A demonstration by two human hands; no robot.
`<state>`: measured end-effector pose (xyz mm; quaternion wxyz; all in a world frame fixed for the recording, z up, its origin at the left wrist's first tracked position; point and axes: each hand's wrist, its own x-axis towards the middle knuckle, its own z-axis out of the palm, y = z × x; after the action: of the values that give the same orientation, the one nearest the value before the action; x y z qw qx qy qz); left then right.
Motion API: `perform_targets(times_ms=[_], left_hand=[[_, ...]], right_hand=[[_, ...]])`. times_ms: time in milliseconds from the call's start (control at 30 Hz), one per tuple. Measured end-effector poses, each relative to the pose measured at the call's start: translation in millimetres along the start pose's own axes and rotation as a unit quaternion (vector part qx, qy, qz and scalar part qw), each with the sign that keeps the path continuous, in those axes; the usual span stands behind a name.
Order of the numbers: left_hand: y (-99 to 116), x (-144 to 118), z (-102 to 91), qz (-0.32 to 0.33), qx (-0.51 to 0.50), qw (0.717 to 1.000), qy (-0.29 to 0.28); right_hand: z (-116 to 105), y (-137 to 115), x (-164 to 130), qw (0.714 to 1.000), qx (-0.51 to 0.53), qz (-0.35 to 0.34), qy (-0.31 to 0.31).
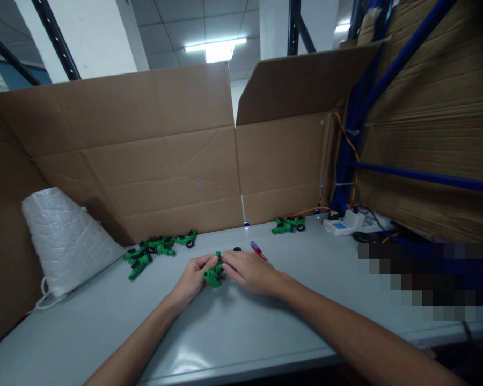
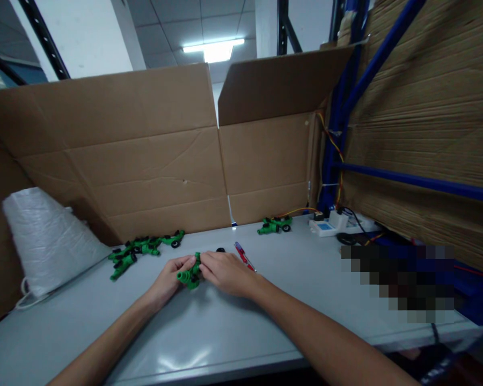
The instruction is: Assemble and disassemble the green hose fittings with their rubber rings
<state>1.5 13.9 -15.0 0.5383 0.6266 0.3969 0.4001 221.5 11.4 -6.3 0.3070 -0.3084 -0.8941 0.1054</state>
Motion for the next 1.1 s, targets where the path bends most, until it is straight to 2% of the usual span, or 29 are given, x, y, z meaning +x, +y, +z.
perform_targets(times_ms=[133, 233, 300, 400, 467, 567, 700, 867, 1100], left_hand=[[3.8, 0.6, -4.1, 0.066, 0.058, 0.996, 0.003], [11.8, -1.7, -6.7, 0.115, 0.135, 0.984, 0.002], [17.8, -4.1, -6.7, 0.139, 0.177, 0.974, -0.010], [22.8, -6.8, -5.7, 0.157, 0.202, 0.967, -0.004], [22.6, -7.1, -6.0, 0.161, 0.210, 0.964, 0.001], [18.9, -5.5, -8.1, 0.158, 0.214, 0.964, 0.007], [12.4, -1.9, -9.2, 0.144, 0.185, 0.972, 0.015], [7.2, 1.3, -2.1, 0.083, 0.054, 0.995, -0.006], [9.8, 0.8, 4.8, -0.004, -0.085, 0.996, -0.006]], right_hand=[[7.6, 0.9, 2.1, 0.996, 0.079, 0.026, 0.022], [16.4, 3.5, 4.9, 0.980, 0.179, 0.075, 0.040], [22.6, 5.7, 6.7, 0.954, 0.274, 0.120, 0.035], [29.4, 7.7, 8.8, 0.892, 0.412, 0.185, 0.009], [31.0, 7.3, 9.5, 0.856, 0.472, 0.211, 0.001], [30.0, 5.8, 9.7, 0.824, 0.520, 0.225, -0.003], [29.9, 6.3, 9.3, 0.821, 0.526, 0.222, -0.004], [35.3, 10.0, 10.4, 0.834, 0.514, 0.200, 0.016], [39.2, 15.7, 13.4, 0.847, 0.485, 0.212, 0.045]])
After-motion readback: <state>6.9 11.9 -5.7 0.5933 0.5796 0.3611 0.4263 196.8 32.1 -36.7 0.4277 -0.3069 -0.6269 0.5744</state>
